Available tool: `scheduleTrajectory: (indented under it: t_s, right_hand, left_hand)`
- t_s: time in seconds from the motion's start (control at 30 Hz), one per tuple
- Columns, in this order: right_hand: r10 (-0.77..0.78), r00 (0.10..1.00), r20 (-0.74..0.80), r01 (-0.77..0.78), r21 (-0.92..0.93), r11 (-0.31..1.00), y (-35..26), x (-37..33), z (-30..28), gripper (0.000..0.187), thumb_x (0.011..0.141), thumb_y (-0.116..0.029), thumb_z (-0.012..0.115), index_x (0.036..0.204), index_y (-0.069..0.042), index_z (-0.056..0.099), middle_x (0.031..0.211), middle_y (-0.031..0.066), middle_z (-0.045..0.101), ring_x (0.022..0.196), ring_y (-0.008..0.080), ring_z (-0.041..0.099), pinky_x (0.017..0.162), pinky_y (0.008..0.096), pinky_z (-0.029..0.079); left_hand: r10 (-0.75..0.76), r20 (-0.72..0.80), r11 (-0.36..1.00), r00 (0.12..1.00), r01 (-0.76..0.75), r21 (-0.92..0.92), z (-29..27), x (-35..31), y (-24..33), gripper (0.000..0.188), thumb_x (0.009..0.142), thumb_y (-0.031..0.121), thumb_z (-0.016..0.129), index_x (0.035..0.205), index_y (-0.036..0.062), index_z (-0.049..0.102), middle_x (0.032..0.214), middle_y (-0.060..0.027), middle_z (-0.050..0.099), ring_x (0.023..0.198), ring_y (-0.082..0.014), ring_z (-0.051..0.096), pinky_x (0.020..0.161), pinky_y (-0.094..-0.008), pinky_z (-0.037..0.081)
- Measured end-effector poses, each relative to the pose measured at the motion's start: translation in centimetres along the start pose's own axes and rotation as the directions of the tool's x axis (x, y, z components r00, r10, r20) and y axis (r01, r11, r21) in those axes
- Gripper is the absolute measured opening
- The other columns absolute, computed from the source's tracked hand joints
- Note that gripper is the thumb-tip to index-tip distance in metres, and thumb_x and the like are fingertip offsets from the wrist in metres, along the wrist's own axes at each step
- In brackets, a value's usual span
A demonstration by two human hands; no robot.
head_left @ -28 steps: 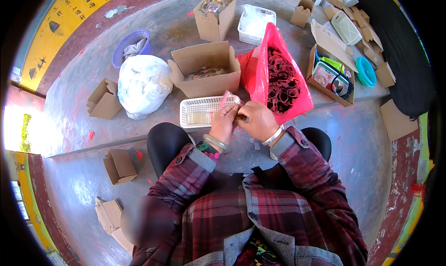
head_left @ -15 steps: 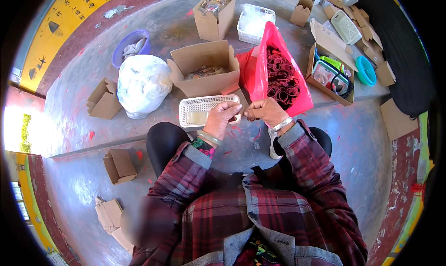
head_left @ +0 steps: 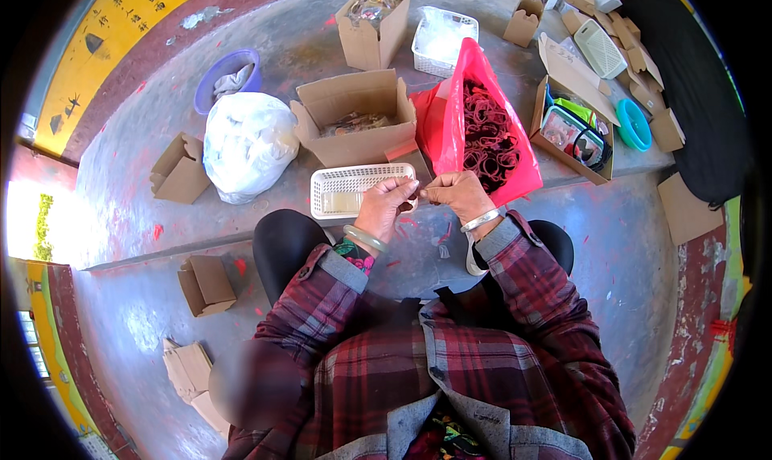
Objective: The person sits on the floor and repeatedly picks up small, dark, coiled objects from a red bag. They place each object into a small, clear plastic bag and then put the bag into a white basket. The person handles the items one at a time throughout the clip.
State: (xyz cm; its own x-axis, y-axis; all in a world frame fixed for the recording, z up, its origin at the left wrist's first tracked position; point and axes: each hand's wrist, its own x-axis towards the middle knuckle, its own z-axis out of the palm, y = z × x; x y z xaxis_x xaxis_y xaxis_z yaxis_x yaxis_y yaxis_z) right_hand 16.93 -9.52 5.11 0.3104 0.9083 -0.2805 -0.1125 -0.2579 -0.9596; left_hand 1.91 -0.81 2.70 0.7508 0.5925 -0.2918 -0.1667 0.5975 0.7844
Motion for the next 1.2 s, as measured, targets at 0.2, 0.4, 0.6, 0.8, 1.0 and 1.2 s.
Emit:
scheduleTrajectory:
  t_s: [0.2,0.4,0.6,0.8,1.0,1.2]
  right_hand:
    - [0.027,0.998,0.061,-0.032,0.090,0.995,0.1,0.3,0.0,0.012,0.075,-0.010,0.070,0.077,0.001,0.065,0.066,0.0017,0.061,0.057,0.0070,0.053,0.054,0.0204,0.042]
    - [0.010,0.999,0.044,-0.006,-0.089,0.996,-1.2,0.1,0.2,0.014,0.076,-0.011,0.069,0.082,0.001,0.065,0.073,0.0016,0.062,0.065,0.0062,0.054,0.059,0.0203,0.043]
    - [-0.020,0.994,0.107,0.027,-0.066,0.997,0.2,0.7,-0.2,0.014,0.076,-0.011,0.069,0.082,0.001,0.064,0.071,0.0012,0.062,0.066,0.0063,0.054,0.060,0.0215,0.044]
    - [0.030,0.995,0.094,-0.028,-0.025,0.999,0.2,0.6,-0.3,0.012,0.078,-0.011,0.067,0.080,0.001,0.064,0.070,0.0006,0.061,0.065,0.0058,0.053,0.059,0.0210,0.043]
    - [0.039,0.993,0.110,-0.035,-0.037,0.999,0.0,0.4,-0.6,0.015,0.080,-0.014,0.066,0.083,0.000,0.065,0.071,0.0010,0.061,0.066,0.0072,0.053,0.061,0.0204,0.042]
    - [0.038,0.994,0.099,-0.031,-0.070,0.997,0.3,0.6,-0.8,0.014,0.080,-0.014,0.066,0.083,0.000,0.065,0.071,0.0010,0.061,0.066,0.0074,0.053,0.062,0.0208,0.042]
  left_hand:
    - [0.024,0.002,0.999,1.000,-0.024,-0.024,0.3,-0.1,0.5,0.017,0.084,0.014,0.060,0.095,0.0005,0.062,0.081,-0.0030,0.064,0.075,-0.0099,0.058,0.069,-0.0232,0.046]
    - [0.030,0.001,0.999,1.000,-0.030,0.019,0.1,-0.4,1.0,0.016,0.082,0.014,0.062,0.090,0.0010,0.064,0.082,-0.0031,0.064,0.070,-0.0087,0.055,0.064,-0.0222,0.043]
    - [0.073,-0.085,0.986,0.994,-0.059,0.154,0.1,-0.2,0.1,0.012,0.082,0.013,0.061,0.084,0.0010,0.063,0.077,-0.0033,0.063,0.066,-0.0082,0.054,0.064,-0.0222,0.043]
    - [0.052,-0.101,0.990,0.994,-0.038,0.134,0.2,-0.2,0.0,0.012,0.082,0.013,0.062,0.082,0.0008,0.063,0.073,-0.0030,0.062,0.065,-0.0083,0.054,0.063,-0.0213,0.043]
    - [0.049,-0.090,0.988,0.995,-0.036,0.149,0.4,-0.5,0.3,0.013,0.081,0.013,0.063,0.083,0.0000,0.063,0.074,-0.0031,0.062,0.064,-0.0079,0.054,0.062,-0.0208,0.042]
    - [0.056,-0.087,0.987,0.995,-0.041,0.158,0.7,-0.8,0.5,0.014,0.081,0.014,0.063,0.083,0.0001,0.064,0.074,-0.0033,0.062,0.064,-0.0075,0.053,0.062,-0.0213,0.042]
